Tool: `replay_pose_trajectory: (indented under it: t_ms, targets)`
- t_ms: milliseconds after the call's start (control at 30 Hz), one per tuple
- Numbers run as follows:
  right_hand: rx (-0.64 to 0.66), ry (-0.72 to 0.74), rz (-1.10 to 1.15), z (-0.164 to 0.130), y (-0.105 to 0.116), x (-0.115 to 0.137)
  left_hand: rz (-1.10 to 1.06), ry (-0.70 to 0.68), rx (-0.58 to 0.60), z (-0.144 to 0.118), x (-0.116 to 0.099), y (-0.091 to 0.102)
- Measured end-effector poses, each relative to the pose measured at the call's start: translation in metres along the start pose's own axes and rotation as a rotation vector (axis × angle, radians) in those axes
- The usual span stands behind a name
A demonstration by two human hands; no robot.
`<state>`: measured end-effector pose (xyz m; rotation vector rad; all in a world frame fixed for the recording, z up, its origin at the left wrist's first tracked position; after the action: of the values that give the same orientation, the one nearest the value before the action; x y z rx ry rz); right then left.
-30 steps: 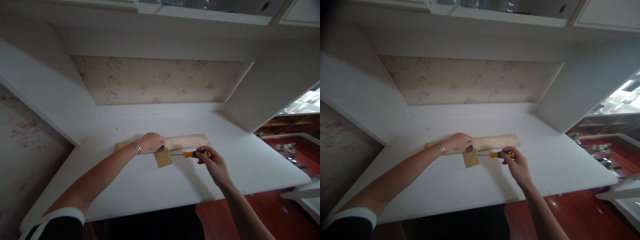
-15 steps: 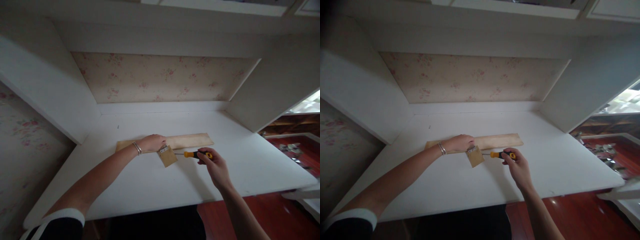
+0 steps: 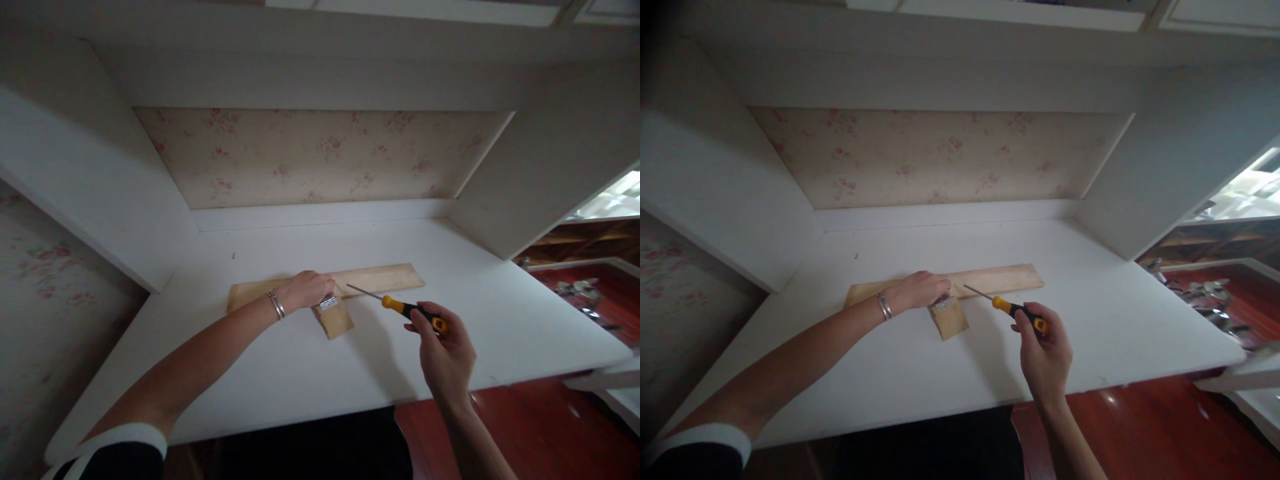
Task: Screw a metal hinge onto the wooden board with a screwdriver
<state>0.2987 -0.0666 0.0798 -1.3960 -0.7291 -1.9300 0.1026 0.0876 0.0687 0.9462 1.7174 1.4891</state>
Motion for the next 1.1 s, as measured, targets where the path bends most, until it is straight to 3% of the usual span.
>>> replay_pose_trajectory:
  t_ms: [233, 467, 700, 1100]
  targets:
    - [0.044, -0.111, 0.082, -0.006, -0.003, -0.021, -0.119, 0.131, 0.020, 0.006, 0.018, -0.012]
    - [0.095, -0.141, 0.033, -0.007, -0.005, -0.031, -0.332, 0.172, 0.057, 0.007, 0.022, -0.015]
    - [0.131, -0.076, 0.081, -0.010, -0.009, -0.025, -0.428, 0.077, 0.022, 0.005, 0.025, -0.009]
    - [0.173, 0.048, -0.001, -0.013, -0.011, -0.017, -0.423, 0.079, 0.041, 0.000, 0.029, -0.014]
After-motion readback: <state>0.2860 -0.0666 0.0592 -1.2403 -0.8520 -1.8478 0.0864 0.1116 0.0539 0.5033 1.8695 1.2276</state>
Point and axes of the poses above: each hand's wrist, its own z-axis towards the middle knuckle, its own y-axis out of the back of the hand, x = y × z, the point moved 7 cm from there along z, towards the middle knuckle, and after that the axes turned 7 degrees about x, right-handed, at the moved point
